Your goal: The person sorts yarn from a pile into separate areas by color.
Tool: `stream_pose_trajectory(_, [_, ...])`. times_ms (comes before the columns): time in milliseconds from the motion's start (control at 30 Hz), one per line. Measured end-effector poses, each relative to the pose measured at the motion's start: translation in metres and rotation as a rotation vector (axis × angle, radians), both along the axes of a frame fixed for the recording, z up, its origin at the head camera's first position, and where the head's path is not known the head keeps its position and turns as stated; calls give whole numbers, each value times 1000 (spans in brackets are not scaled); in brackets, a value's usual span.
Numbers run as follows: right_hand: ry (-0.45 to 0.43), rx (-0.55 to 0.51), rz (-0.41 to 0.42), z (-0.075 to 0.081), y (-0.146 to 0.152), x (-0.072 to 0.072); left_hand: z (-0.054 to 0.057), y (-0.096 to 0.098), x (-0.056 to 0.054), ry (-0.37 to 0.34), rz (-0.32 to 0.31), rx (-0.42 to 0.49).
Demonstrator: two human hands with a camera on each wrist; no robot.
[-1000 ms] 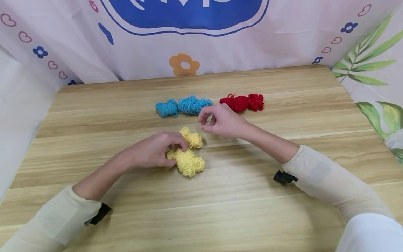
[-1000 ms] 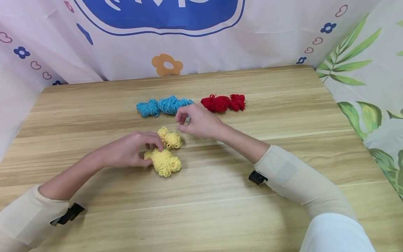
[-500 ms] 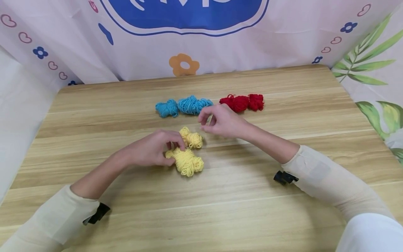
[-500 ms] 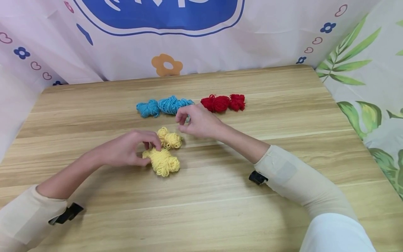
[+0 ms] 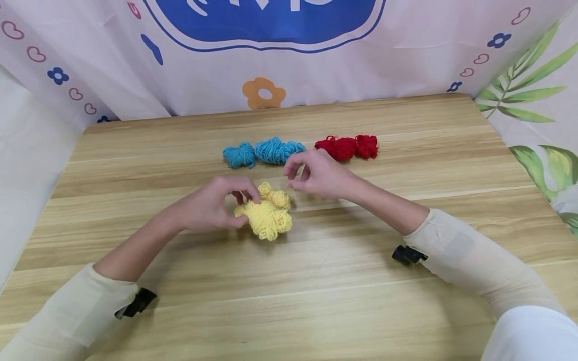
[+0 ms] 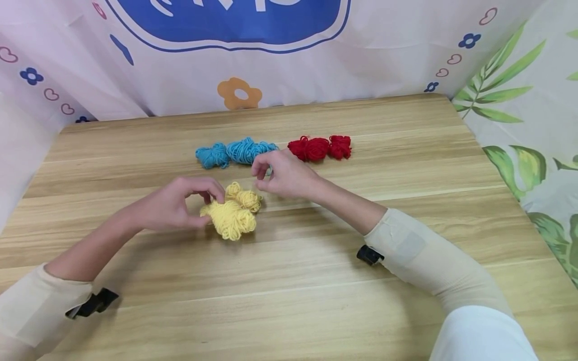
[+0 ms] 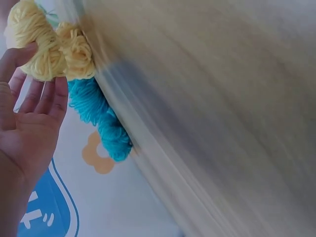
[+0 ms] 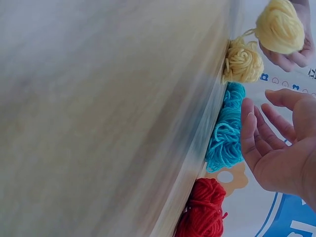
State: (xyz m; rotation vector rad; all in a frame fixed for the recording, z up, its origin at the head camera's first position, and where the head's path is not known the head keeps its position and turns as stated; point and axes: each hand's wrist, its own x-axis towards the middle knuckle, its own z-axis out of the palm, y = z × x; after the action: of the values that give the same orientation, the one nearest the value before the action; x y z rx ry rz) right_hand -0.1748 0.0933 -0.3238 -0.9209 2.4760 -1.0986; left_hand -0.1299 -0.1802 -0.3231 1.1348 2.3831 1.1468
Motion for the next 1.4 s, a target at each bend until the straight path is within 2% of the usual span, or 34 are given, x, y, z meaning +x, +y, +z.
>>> stream_pose_trajectory(133, [1,1,1,0,0,0,1,-4,-3,46,6,63])
stream_pose_trajectory(300, [9,1,1,0,0,0,3,-9,-7,64,35,102])
stream_pose_trajectory(500, [6,3,2,-2,0,-1,3,-14,-9,60,62,121])
stream_pose_trajectory(633, [-8,6,6,-2,-1,0,3,-18,-11,29,89,134])
stream_pose_trajectory(900, [-49,26,26,-2,-2,0,5,-28,-14,-14,175,131])
stream_pose_trajectory(1400, [-93,72,101,-4,-3,1,7,-41,-23,16,311,99])
